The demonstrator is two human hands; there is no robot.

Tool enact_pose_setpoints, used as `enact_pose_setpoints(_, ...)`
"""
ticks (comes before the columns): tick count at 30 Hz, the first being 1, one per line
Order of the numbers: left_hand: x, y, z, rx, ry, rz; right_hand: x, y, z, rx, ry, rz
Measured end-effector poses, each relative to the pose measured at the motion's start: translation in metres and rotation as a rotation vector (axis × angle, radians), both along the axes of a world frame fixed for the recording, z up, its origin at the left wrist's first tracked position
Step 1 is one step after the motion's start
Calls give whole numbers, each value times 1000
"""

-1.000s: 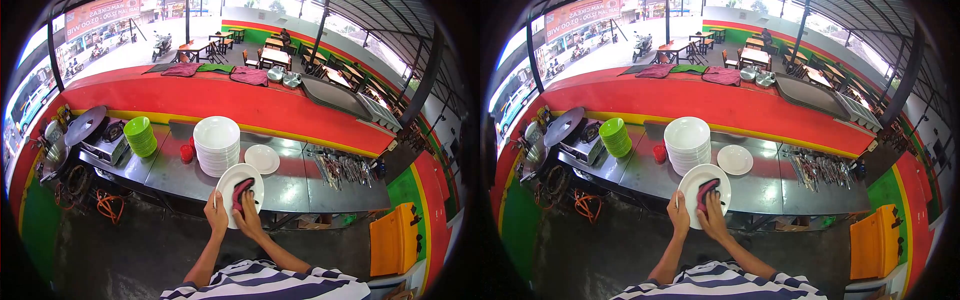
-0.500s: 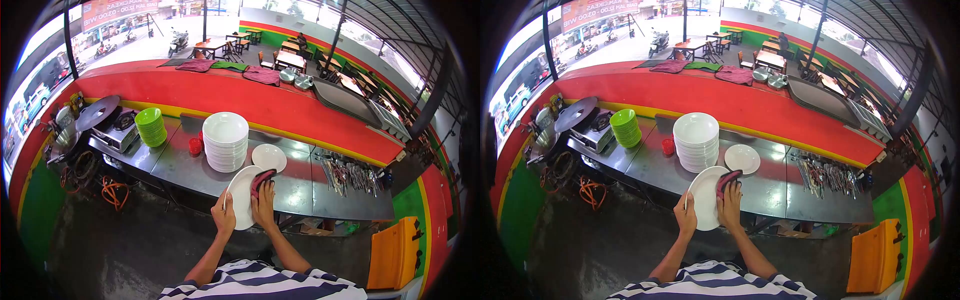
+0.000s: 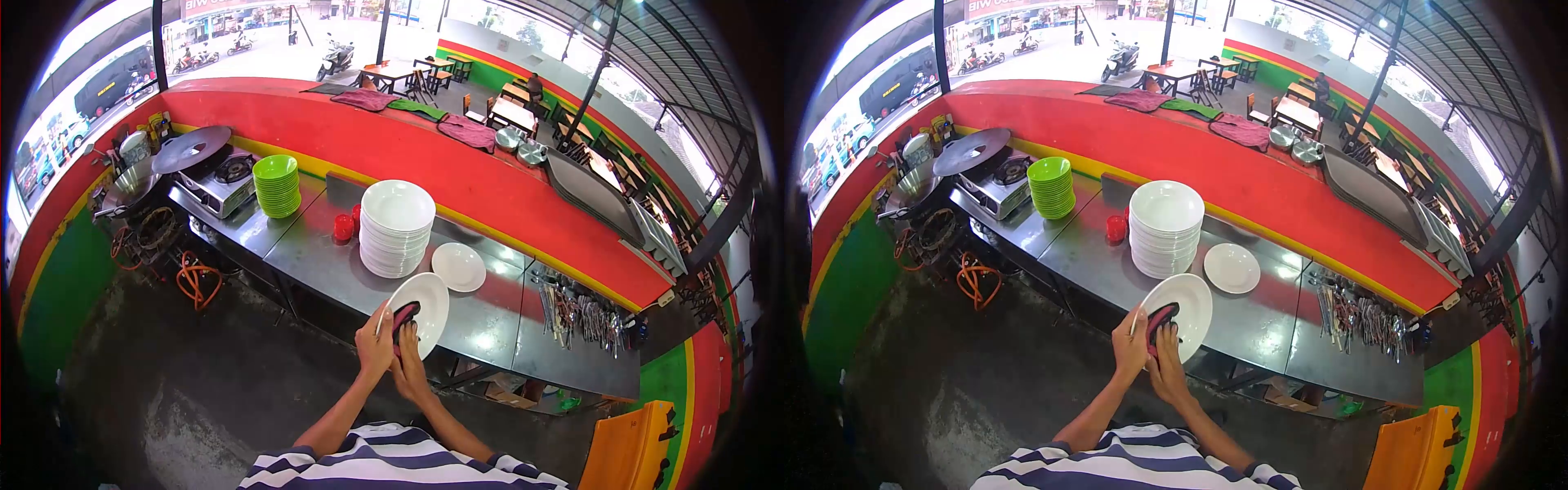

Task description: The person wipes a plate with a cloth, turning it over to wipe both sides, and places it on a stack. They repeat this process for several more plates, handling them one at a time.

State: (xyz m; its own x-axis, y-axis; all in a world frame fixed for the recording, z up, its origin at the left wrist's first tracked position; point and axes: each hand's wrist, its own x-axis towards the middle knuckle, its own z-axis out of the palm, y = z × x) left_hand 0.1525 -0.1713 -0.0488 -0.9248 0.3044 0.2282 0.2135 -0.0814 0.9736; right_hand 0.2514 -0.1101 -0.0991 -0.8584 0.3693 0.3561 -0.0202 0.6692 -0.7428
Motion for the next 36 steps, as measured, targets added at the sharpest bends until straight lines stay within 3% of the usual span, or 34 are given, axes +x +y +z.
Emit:
enact_pose_setpoints(3,7,-1,-1,-41,2,-68,-15,12,4,54,115,-36)
enact_pose_setpoints(10,19,-14,11,-78,85,-36,-24,60,14,108,52,-305)
enact_pose_setpoints(14,12,-24,13,-95,100,-21,-6,77,16,-7,25,-202)
enact_pose_setpoints(20,-5,-29,6,-18,41,-111,24,101,25,39,38,-63)
enact_pose_setpoints(24,-5,-25,7,24,5,-220,34,114,31,37,125,-136)
enact_pose_setpoints(31,-6,-26,18,-160,206,-393,38,120,41,-41,180,-185)
enact_pose_setpoints(36,-5,-31,36,-187,185,-482,39,119,49,-100,197,-182)
